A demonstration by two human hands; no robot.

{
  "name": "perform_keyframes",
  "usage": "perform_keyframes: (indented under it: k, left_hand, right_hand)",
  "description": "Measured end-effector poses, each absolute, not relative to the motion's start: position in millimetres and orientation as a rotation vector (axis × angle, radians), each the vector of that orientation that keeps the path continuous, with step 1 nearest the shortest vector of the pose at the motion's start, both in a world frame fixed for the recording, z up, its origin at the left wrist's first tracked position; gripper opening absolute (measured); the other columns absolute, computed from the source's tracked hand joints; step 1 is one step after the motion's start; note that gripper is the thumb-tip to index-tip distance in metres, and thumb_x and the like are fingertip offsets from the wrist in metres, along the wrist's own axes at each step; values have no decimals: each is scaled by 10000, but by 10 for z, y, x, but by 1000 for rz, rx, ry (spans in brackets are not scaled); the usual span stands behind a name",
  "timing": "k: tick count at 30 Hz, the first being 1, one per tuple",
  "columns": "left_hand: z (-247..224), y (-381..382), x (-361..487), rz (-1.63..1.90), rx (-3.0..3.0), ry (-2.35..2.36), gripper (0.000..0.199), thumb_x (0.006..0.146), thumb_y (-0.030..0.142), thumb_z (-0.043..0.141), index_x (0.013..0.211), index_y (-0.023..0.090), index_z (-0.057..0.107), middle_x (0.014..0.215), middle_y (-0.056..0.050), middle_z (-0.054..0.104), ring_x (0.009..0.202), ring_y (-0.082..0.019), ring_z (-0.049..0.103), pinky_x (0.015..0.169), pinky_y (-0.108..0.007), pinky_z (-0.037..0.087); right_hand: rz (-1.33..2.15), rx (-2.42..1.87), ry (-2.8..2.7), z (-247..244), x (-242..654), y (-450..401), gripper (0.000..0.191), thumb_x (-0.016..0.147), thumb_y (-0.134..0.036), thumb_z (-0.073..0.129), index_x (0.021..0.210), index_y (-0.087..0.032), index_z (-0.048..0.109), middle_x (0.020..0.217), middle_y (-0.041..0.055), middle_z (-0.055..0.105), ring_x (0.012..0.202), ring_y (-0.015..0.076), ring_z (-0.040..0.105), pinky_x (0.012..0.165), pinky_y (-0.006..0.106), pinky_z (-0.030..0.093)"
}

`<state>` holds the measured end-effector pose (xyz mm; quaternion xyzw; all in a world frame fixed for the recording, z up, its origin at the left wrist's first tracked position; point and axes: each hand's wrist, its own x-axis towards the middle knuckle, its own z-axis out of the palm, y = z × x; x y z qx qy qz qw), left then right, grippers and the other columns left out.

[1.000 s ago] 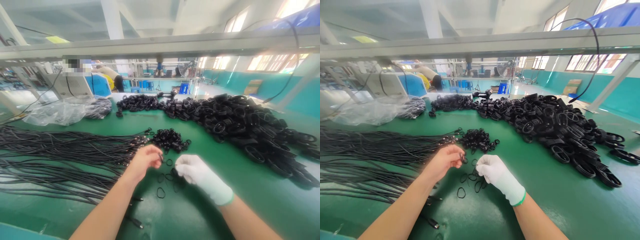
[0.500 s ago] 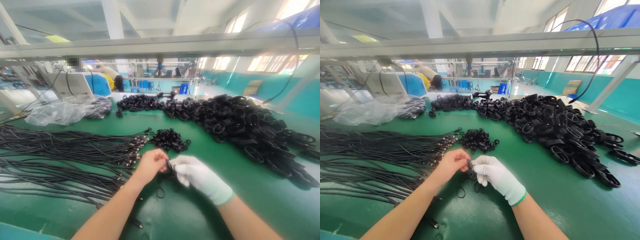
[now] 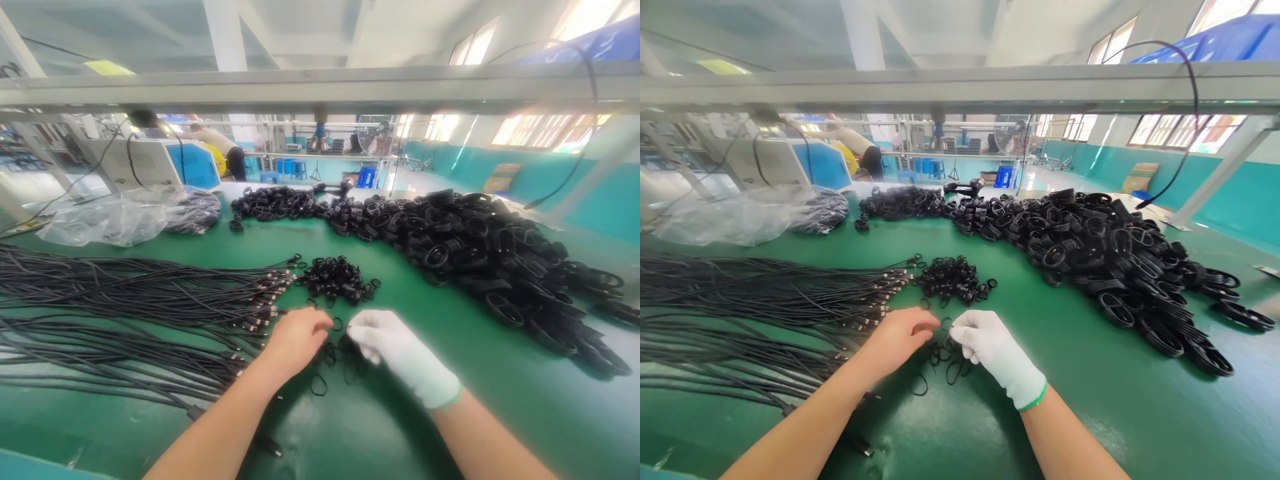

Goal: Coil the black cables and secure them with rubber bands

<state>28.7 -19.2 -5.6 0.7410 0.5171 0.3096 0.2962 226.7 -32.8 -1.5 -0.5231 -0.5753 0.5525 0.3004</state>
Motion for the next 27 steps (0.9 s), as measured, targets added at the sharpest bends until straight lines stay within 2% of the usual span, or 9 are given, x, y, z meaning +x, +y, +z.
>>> perform_keyframes:
  k: [5, 9, 14, 17, 20, 23, 27]
  left_hand:
    - [-29, -323, 487, 837, 1977, 1443, 139, 771, 243, 520, 774, 227, 658, 726, 8, 669, 641, -151, 571, 591, -237, 396]
    - [-27, -346, 555, 763, 1894, 1416, 116, 750, 244, 526, 700, 204, 623, 624, 20, 632, 571, -134, 546, 548, -219, 379]
    - [-36, -308, 510, 764, 1893, 1453, 120, 715, 205, 514, 622, 192, 587, 569, 26, 593, 540, -126, 510, 520, -212, 345]
    - [-18, -308, 506, 743, 1920, 1531, 116, 699, 200, 511, 611, 191, 587, 560, 19, 588, 531, -131, 500, 517, -221, 326]
    - [-1, -327, 512, 727, 1921, 1492, 112, 703, 196, 504, 643, 194, 598, 581, 18, 602, 535, -132, 509, 527, -223, 334]
    - [12, -347, 503, 729, 1915, 1410, 133, 743, 207, 475, 670, 195, 586, 609, 18, 611, 552, -132, 520, 529, -220, 339]
    - [25, -364, 498, 745, 1993, 1384, 144, 795, 194, 439, 709, 201, 554, 642, 25, 604, 574, -127, 517, 533, -217, 337]
  right_hand:
    - [1467, -1416, -1534, 4, 2243, -349, 213, 778, -321, 533, 657, -147, 520, 443, -30, 487, 393, 72, 399, 439, 206, 309]
    - [1443, -1456, -1579, 53, 2218, -372, 204, 782, -323, 516, 666, -154, 523, 450, -29, 487, 402, 78, 409, 434, 202, 318]
    - [1217, -1675, -1609, 28, 2243, -317, 223, 794, -375, 494, 704, -175, 532, 444, -31, 488, 386, 84, 408, 403, 196, 306]
    - [1162, -1652, -1563, 17, 2204, -323, 238, 795, -422, 505, 812, -187, 540, 486, -38, 509, 427, 87, 441, 419, 187, 331]
    - [1323, -1513, -1565, 24, 2119, -371, 210, 762, -352, 549, 880, -180, 540, 456, -51, 510, 390, 91, 440, 385, 189, 341]
    - [1372, -1484, -1563, 14, 2065, -408, 112, 756, -262, 520, 793, -164, 559, 426, -39, 524, 350, 83, 435, 364, 182, 340]
    - [1409, -1413, -1553, -21, 2082, -413, 125, 773, -244, 492, 745, -154, 575, 458, -13, 565, 368, 88, 476, 381, 183, 362]
